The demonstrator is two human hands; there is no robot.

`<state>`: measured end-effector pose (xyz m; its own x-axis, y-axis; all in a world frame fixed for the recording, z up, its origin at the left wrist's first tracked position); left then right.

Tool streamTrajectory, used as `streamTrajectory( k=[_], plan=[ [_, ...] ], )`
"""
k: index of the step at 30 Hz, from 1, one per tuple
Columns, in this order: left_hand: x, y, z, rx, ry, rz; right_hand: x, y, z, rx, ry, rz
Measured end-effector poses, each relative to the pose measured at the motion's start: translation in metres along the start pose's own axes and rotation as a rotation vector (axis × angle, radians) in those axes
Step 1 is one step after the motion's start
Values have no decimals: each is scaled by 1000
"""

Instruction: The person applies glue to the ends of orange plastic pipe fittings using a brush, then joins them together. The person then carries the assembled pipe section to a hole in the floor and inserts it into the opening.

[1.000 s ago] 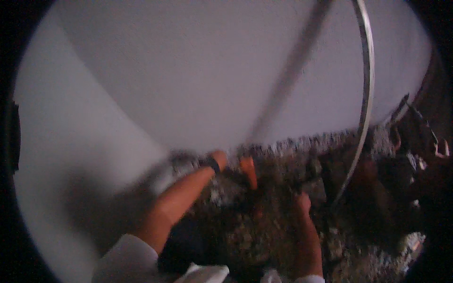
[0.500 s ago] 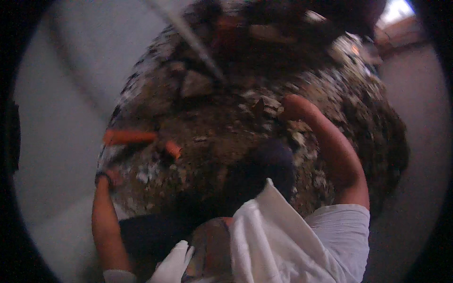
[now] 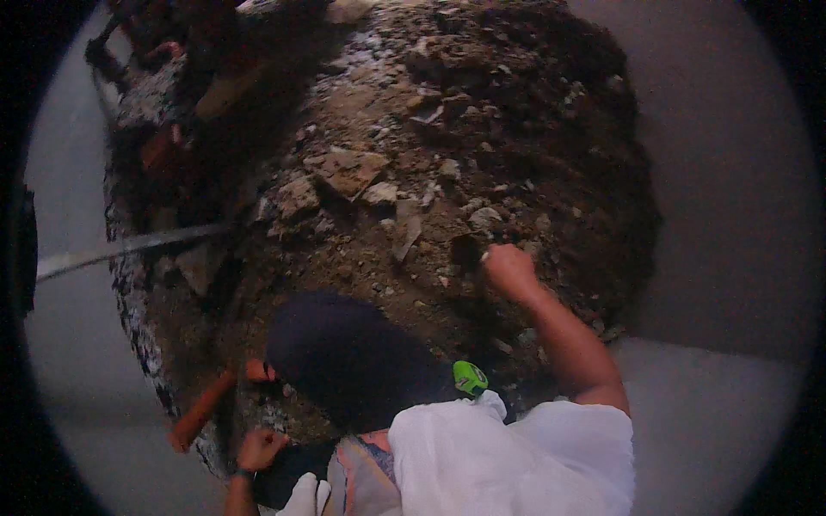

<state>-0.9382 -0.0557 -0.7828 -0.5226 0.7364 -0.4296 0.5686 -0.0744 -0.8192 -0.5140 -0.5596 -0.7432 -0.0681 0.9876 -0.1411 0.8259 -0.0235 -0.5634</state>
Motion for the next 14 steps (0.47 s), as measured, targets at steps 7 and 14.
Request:
streamTrajectory(
  k=[7, 14],
  plan=[
    [32, -116, 9, 85, -338, -293, 24, 23, -2, -99, 116, -29],
    [-74, -192, -4, 144, -619, -519, 59, 58, -19, 29, 98, -28]
  ],
)
Point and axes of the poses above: each hand's wrist, its own y-axis towards the middle knuckle, its own z-axis out of the palm, x = y × z, the point moved 4 cm from there along y, towards the middle knuckle, and after that the axes turned 6 degrees about y, right-handed, at the moved point
